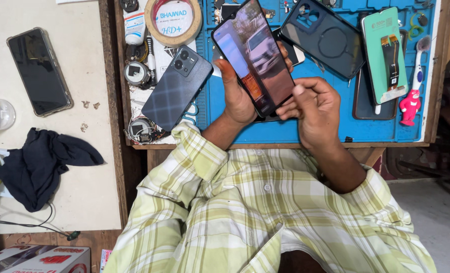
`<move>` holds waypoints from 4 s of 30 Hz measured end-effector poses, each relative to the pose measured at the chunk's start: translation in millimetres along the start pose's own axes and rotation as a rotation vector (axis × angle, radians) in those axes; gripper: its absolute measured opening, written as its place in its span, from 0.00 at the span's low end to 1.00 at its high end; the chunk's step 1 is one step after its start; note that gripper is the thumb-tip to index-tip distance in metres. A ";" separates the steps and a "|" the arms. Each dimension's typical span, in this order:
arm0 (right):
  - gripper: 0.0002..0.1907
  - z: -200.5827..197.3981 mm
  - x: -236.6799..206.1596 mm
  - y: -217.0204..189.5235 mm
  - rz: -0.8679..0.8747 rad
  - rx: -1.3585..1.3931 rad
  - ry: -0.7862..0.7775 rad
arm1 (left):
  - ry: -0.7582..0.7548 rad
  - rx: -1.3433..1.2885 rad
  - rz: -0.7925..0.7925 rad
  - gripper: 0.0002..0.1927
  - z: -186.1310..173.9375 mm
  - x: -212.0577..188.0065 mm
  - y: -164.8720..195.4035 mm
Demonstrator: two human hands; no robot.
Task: The person removes the back cover of a smartphone, detaches the screen, and then reassembles the device. They test the screen by powering it on and interacting with the display before placing the phone back on the workbench.
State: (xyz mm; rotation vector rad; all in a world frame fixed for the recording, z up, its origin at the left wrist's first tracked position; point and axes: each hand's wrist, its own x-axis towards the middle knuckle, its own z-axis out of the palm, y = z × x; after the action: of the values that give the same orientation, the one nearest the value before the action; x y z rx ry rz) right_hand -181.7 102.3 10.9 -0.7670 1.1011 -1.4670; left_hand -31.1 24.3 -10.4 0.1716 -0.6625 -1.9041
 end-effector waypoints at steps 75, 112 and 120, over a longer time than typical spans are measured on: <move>0.55 36.3 36.1 -54.9 -0.988 -1.299 -0.224 | -0.109 -0.207 -0.255 0.41 -16.5 -6.0 -19.8; 0.10 60.0 76.2 -98.1 -0.380 -0.766 -0.266 | -0.152 -0.308 -0.430 0.42 -3.5 1.3 -7.7; 0.07 48.6 85.6 -93.2 -0.348 -0.707 -0.299 | -0.133 -0.313 -0.442 0.45 0.6 2.5 -1.5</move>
State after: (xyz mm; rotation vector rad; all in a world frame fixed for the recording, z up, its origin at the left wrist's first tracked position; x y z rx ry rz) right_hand -189.3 5.7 105.7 -1.6850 1.3007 -1.1671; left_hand -33.6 22.8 -10.3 -0.0119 -0.4252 -2.4348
